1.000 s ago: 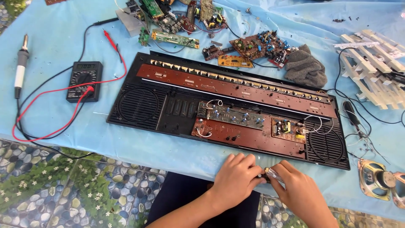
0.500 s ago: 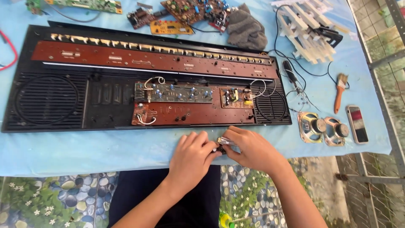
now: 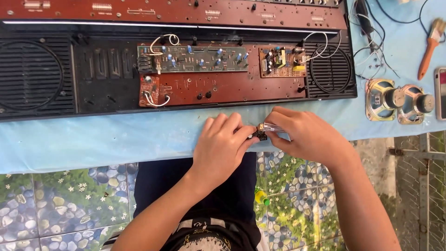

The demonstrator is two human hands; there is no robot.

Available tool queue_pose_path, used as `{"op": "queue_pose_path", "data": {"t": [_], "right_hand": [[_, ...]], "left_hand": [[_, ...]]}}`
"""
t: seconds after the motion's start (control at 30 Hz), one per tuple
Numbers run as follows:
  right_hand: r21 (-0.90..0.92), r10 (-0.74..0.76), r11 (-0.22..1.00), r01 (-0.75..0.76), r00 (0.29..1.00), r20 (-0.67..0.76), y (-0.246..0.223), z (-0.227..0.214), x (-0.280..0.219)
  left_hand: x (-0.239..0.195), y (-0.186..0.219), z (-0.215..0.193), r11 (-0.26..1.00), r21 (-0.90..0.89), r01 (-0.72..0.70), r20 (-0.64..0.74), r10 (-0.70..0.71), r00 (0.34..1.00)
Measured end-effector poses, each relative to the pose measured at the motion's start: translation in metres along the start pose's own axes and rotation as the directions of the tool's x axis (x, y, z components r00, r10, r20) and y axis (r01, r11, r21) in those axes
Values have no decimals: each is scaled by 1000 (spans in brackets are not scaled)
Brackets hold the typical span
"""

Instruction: The person uses a screwdriver to remove screws from a small circuit board component. They then use a soldering iron to work on the component's connections. The person also briefly handles a smartphone and a multimeter while working on the disassembled stereo system.

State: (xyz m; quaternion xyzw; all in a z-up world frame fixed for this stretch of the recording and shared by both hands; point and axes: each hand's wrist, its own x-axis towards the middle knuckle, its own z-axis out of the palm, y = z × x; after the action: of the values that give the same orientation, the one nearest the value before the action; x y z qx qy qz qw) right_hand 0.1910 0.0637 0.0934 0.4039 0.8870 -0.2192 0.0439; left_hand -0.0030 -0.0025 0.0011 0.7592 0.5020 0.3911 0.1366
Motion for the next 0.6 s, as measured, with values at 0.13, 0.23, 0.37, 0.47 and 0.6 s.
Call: {"op": "queue_pose_path", "data": {"t": [0.13,0.23,0.37,0.47,0.6], "right_hand": [[-49,20,999,-21,1000,-9,3,2,-7],[-29,10,1000,-12,998,-69,4,5,-10],[-54,-57,997,50,988,-140,7,12,-11],[-141,-94,987,75,986,-135,13,21,-12],[-231,-116,969,87,987,-116,15,29,-11]], "left_hand": [[0,0,-1,1000,-14,7,5,-7,1000],[1,0,-1,1000,-8,4,10,-4,1000],[1,-1,0,1000,-12,0,9,0,1000],[2,0,-1,1000,-10,0,6,0,1000],[0,-2,2,1000,6,-8,6,8,1000]]}}
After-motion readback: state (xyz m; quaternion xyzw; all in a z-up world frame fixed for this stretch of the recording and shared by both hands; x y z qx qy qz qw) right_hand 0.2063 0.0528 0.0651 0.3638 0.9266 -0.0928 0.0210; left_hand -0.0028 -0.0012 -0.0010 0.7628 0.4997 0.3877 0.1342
